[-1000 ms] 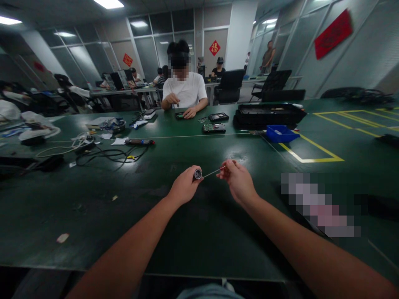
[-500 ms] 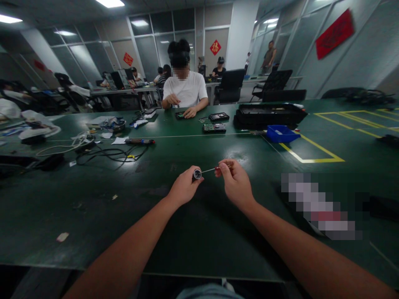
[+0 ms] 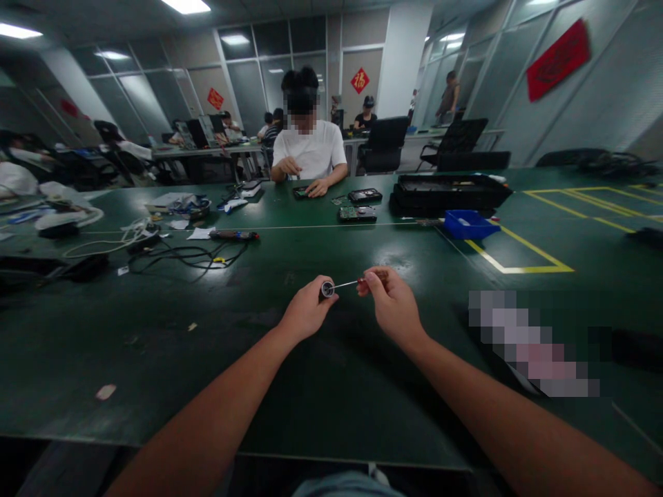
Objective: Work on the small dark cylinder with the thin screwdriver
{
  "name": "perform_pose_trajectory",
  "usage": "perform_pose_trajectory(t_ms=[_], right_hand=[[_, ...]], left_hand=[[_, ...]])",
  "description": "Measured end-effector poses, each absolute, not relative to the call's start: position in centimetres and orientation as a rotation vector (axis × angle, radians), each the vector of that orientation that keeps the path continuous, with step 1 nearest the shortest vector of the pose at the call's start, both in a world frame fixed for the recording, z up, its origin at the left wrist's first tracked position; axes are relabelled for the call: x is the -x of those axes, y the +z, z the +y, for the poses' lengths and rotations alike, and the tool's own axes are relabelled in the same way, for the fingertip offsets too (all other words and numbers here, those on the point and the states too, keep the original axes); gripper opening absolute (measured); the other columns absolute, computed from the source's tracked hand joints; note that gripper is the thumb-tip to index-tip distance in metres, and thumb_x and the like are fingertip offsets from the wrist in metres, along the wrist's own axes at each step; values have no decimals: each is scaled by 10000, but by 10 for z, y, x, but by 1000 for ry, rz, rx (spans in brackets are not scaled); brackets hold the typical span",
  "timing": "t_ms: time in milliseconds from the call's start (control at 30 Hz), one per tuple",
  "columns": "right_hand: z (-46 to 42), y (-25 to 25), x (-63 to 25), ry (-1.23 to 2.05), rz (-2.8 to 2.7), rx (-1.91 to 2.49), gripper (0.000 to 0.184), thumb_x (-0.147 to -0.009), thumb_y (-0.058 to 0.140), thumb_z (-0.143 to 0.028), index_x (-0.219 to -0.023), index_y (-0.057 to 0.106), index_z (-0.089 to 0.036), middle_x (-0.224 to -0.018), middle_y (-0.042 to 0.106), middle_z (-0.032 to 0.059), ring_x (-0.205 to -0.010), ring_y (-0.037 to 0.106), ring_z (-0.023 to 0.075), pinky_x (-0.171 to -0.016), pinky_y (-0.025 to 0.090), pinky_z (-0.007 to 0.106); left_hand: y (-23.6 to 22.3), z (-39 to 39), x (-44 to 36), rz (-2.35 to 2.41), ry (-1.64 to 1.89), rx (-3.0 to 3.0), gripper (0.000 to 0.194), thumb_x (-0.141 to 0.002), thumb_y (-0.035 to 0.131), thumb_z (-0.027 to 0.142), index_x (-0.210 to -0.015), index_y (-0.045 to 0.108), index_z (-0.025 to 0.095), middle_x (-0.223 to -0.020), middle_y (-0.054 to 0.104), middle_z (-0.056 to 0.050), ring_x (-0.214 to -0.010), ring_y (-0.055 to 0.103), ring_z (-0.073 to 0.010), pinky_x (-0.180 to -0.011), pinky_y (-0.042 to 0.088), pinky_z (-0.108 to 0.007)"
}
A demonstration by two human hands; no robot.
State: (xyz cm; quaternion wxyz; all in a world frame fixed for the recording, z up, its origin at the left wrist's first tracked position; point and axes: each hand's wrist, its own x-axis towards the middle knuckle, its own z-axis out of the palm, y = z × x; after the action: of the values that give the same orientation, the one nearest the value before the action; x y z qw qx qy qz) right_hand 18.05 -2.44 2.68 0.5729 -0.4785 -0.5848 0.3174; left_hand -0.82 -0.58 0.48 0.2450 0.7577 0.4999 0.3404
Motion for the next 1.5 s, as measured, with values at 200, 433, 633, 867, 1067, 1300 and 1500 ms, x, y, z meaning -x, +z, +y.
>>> perform_pose_trajectory(t_ms=[200, 433, 633, 867, 1067, 1300, 1500], right_hand=[[-28, 31, -181, 758, -1394, 1140, 259, -920, 580, -447, -928, 628, -193, -794, 716, 55, -716, 683, 193, -694, 529, 337], [-36, 36, -183, 428, -1599, 1337, 350, -865, 660, -511, -690, 596, -215, -577, 628, -3, -529, 564, 150, -536, 398, 284], [-39, 35, -182, 453, -1731, 1139, 128, -944, 535, -316, -1017, 599, -232, -897, 709, 45, -784, 672, 195, -717, 498, 324], [-36, 31, -179, 680, -1534, 1089, 193, -939, 556, -390, -1014, 612, -222, -845, 692, 42, -770, 668, 197, -737, 524, 348], [-12, 15, -179, 1181, -971, 936, 267, -860, 643, -463, -897, 627, -198, -784, 648, 28, -702, 644, 173, -739, 582, 373], [-3, 9, -187, 1055, -953, 995, 254, -859, 640, -464, -861, 612, -212, -757, 609, 4, -654, 594, 150, -639, 564, 319], [-11, 12, -186, 876, -1167, 1023, 273, -924, 565, -486, -923, 602, -215, -796, 640, 16, -701, 620, 165, -694, 544, 342]], left_hand=[[5, -6, 9, 1355, 915, -2065, 150, -888, 619, 235, -1032, 577, 239, -919, 644, 11, -828, 599, -163, -728, 420, -279], [4, -5, 10, 1368, 917, -2073, 184, -888, 621, 229, -1069, 590, 244, -991, 664, -4, -883, 614, -179, -763, 432, -291], [5, -6, 9, 1352, 900, -2104, 147, -896, 610, 230, -1042, 594, 237, -984, 667, -4, -886, 616, -180, -769, 441, -295], [4, -6, 8, 1382, 926, -2053, 162, -898, 606, 243, -1058, 581, 238, -971, 667, -6, -874, 629, -177, -774, 458, -294], [6, -5, 8, 1364, 966, -2096, 224, -896, 600, 215, -1116, 569, 242, -1060, 659, -28, -947, 628, -186, -841, 467, -310], [4, -4, 8, 1393, 863, -2127, 219, -905, 603, 252, -1123, 579, 250, -1057, 658, -30, -932, 614, -198, -819, 469, -326], [6, -5, 7, 1425, 826, -2134, 199, -901, 610, 251, -1100, 595, 252, -1048, 662, -33, -926, 618, -198, -833, 475, -332]])
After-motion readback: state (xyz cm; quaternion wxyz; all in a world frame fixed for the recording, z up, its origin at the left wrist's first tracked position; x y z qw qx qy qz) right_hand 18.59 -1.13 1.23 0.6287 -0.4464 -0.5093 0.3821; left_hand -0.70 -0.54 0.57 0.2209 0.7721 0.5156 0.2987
